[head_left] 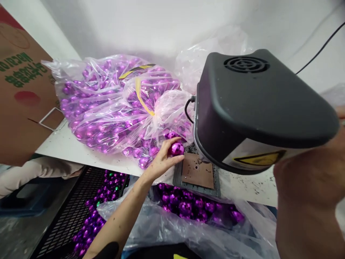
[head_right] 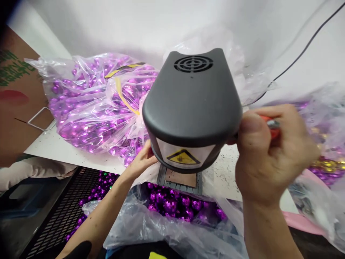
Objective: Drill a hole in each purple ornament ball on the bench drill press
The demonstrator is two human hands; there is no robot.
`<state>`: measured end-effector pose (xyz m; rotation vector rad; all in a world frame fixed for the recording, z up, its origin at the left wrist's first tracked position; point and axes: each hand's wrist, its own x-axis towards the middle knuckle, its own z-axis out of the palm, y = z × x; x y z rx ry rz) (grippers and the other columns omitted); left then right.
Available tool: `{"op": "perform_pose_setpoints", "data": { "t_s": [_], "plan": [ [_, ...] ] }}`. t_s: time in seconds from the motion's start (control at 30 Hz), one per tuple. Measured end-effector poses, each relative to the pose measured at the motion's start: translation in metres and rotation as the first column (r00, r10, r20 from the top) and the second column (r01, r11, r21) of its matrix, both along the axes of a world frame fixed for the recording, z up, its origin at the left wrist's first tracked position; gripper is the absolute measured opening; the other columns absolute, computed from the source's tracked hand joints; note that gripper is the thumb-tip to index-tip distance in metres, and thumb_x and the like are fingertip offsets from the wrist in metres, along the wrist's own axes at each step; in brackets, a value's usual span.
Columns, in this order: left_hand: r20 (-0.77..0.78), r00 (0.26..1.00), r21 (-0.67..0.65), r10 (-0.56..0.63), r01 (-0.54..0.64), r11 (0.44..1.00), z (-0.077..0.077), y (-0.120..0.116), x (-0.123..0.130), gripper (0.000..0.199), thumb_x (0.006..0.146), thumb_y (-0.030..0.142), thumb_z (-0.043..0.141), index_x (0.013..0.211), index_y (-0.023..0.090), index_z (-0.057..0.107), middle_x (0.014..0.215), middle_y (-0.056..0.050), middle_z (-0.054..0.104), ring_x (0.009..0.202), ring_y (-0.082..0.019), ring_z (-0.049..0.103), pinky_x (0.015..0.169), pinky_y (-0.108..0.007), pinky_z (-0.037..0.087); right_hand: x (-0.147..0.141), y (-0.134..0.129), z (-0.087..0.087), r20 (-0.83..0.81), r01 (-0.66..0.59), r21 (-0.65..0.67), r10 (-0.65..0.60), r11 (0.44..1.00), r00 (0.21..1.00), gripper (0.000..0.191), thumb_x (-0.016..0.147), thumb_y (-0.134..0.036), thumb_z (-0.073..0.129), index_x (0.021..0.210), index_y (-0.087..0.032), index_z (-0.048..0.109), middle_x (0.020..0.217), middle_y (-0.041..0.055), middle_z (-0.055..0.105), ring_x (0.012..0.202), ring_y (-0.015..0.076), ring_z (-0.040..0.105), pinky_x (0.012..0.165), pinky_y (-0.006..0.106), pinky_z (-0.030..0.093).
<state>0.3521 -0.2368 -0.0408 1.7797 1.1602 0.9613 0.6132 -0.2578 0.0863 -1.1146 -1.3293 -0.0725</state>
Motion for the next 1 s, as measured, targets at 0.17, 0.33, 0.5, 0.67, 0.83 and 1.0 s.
{"op": "perform_pose_setpoints", "data": {
  "t_s": [0.17, 0.33, 0.5, 0.67, 0.83, 1.0],
  "plan": [
    [0.087, 0.995, -0.256, -0.044, 0.066, 0.964, -0.002, -0.029, 0.017, 0.051, 0.092, 0.046, 0.067, 0.135, 0.023, 0.055, 0.129, -0.008, 0.064, 0.117, -0.025, 0.06, 0.101, -0.039, 0.051, 0.001, 0.019, 0.004, -0.023, 0.037, 0.006, -0.037, 0.999, 0.999, 0.037, 0.095, -0.044, 0.055, 0.083, -0.01, 0.063, 0.065, -0.0019, 0.043, 0.064, 0.0024, 0.04, 0.062, 0.023, 0.027],
    [-0.025, 0.998, -0.277, -0.059, 0.05, 0.96, -0.009, -0.03, 0.029, 0.042, 0.086, 0.043, 0.072, 0.122, 0.022, 0.063, 0.114, -0.005, 0.068, 0.102, -0.024, 0.064, 0.092, -0.039, 0.053, 0.002, 0.02, 0.006, -0.003, 0.058, 0.016, -0.058, 0.998, 0.998, 0.038, 0.095, -0.045, 0.056, 0.081, -0.01, 0.062, 0.065, -0.0014, 0.042, 0.067, 0.0028, 0.039, 0.063, 0.023, 0.026],
    [-0.095, 0.994, -0.221, -0.051, 0.029, 0.975, -0.009, -0.029, 0.034, 0.046, 0.085, 0.035, 0.074, 0.127, 0.02, 0.061, 0.124, -0.01, 0.067, 0.114, -0.028, 0.063, 0.103, -0.047, 0.05, 0.003, 0.018, 0.006, 0.052, 0.055, 0.001, -0.055, 0.998, 0.997, 0.036, 0.097, -0.042, 0.052, 0.085, -0.01, 0.061, 0.066, -0.0018, 0.044, 0.065, 0.0019, 0.042, 0.061, 0.021, 0.029],
    [-0.225, 0.974, -0.013, -0.04, 0.038, 0.999, -0.01, -0.031, 0.044, 0.045, 0.085, 0.033, 0.075, 0.126, 0.021, 0.062, 0.121, -0.009, 0.068, 0.115, -0.029, 0.061, 0.107, -0.05, 0.047, 0.001, 0.019, 0.006, -0.003, 0.043, 0.008, -0.043, 0.999, 0.999, 0.037, 0.095, -0.045, 0.056, 0.081, -0.011, 0.059, 0.064, -0.0025, 0.044, 0.065, 0.0017, 0.042, 0.061, 0.021, 0.028],
    [-0.294, 0.956, 0.099, -0.004, 0.034, 0.994, -0.017, -0.032, 0.061, 0.041, 0.082, 0.031, 0.076, 0.121, 0.027, 0.066, 0.121, -0.008, 0.065, 0.116, -0.031, 0.059, 0.107, -0.052, 0.047, 0.0, 0.018, 0.008, -0.003, 0.031, -0.024, -0.032, 0.999, 0.999, 0.042, 0.096, -0.05, 0.052, 0.083, -0.011, 0.06, 0.066, -0.0017, 0.045, 0.066, 0.0021, 0.042, 0.062, 0.022, 0.029],
    [-0.255, 0.966, 0.074, 0.042, -0.024, 0.997, -0.029, -0.03, 0.079, 0.037, 0.081, 0.033, 0.077, 0.116, 0.028, 0.068, 0.119, -0.007, 0.066, 0.121, -0.033, 0.056, 0.112, -0.056, 0.042, 0.0, 0.018, 0.008, -0.006, 0.05, -0.006, -0.05, 0.999, 0.999, 0.038, 0.094, -0.047, 0.056, 0.082, -0.011, 0.061, 0.065, -0.0021, 0.042, 0.066, 0.0019, 0.04, 0.061, 0.022, 0.024]
  ]
}}
